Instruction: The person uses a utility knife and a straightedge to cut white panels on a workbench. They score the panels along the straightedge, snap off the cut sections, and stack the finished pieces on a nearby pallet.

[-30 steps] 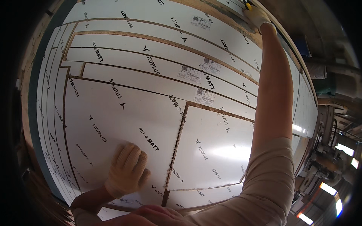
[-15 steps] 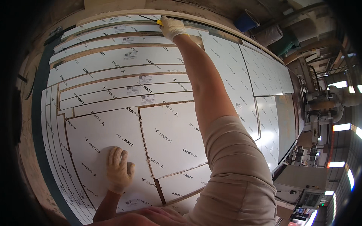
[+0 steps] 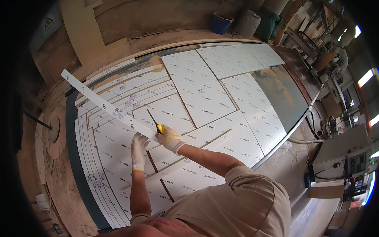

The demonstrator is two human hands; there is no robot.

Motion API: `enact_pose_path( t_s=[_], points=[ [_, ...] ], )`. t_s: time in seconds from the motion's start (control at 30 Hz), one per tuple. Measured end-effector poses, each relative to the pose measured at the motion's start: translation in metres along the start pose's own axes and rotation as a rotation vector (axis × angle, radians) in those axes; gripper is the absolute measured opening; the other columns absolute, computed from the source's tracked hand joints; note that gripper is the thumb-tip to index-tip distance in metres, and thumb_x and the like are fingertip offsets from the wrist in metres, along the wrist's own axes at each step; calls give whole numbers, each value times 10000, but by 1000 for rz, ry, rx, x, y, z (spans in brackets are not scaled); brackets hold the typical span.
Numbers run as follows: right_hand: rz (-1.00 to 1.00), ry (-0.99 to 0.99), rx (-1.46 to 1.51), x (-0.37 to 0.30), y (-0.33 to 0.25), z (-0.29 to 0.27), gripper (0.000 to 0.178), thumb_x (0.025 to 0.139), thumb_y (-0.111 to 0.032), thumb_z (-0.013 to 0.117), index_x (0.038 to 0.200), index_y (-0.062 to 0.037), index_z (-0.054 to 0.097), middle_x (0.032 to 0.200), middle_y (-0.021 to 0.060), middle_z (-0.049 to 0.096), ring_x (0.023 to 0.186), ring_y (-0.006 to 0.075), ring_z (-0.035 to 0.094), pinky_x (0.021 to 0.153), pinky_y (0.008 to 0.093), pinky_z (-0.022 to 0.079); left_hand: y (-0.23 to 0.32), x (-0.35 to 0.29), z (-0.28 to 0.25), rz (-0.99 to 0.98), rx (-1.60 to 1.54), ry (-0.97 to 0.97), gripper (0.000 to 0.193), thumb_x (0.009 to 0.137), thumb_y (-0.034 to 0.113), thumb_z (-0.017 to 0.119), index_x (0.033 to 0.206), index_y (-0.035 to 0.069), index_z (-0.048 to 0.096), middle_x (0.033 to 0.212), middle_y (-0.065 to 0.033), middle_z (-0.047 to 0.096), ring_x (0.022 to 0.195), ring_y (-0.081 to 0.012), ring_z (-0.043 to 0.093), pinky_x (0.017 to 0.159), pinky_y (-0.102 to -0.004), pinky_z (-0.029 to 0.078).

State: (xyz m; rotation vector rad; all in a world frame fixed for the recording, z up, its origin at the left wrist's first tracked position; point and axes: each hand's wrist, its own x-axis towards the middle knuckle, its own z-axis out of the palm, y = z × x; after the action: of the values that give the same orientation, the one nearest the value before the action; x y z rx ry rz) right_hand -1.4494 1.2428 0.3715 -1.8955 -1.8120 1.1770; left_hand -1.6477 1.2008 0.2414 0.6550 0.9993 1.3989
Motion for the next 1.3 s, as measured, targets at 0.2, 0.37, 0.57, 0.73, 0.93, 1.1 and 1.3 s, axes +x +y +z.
enact_pose_path(
  t_s=[0.2,0.37,0.57,0.73,0.93,1.1,1.3],
  points=[
    [-248,-403,502,-145,27,-19,279,995,-134,590,1251,-23,582,972,129,692,879,210,686,793,362,553,57,-159,119,297,226,477,268,1018,286,636,1047,20,644,895,-68,699,758,-162,640,719,-360,544],
    [-544,-529,330,-191,49,-45,262,1002,-123,607,1214,24,560,890,144,709,705,221,693,620,369,563,86,-314,125,185,112,427,228,1052,249,584,1073,25,623,808,-76,668,659,-154,627,628,-286,515],
    [-1262,-269,54,-297,38,-2,313,953,-140,716,1153,48,566,960,262,705,856,470,706,731,487,576,77,-496,202,253,148,597,194,1082,210,545,1087,18,573,768,-75,637,644,-157,620,617,-295,513],
    [-1477,-220,99,-398,36,30,359,915,-117,738,1200,21,570,1069,216,678,915,422,703,775,468,577,62,-603,264,359,104,792,199,1084,201,550,1096,9,602,811,-105,674,681,-168,646,639,-301,519],
    [-1586,-243,99,-497,70,43,418,902,-91,752,1224,46,526,1066,264,693,926,445,717,806,479,591,22,-706,297,427,75,1021,194,1061,205,623,1136,28,647,823,-80,694,704,-136,663,651,-291,528],
    [-1544,-412,72,-587,106,52,480,862,-135,791,1227,22,522,1062,250,691,940,444,718,808,465,590,-23,-795,312,436,73,1079,192,1047,186,646,1162,32,656,821,-54,696,682,-127,664,648,-280,529],
    [-1432,-457,-14,-697,167,61,561,879,-128,778,1334,35,493,1104,263,684,979,456,712,822,483,591,-76,-896,322,488,28,1056,204,1046,184,645,1175,27,658,814,-43,693,656,-129,662,601,-277,519]
  ],
)
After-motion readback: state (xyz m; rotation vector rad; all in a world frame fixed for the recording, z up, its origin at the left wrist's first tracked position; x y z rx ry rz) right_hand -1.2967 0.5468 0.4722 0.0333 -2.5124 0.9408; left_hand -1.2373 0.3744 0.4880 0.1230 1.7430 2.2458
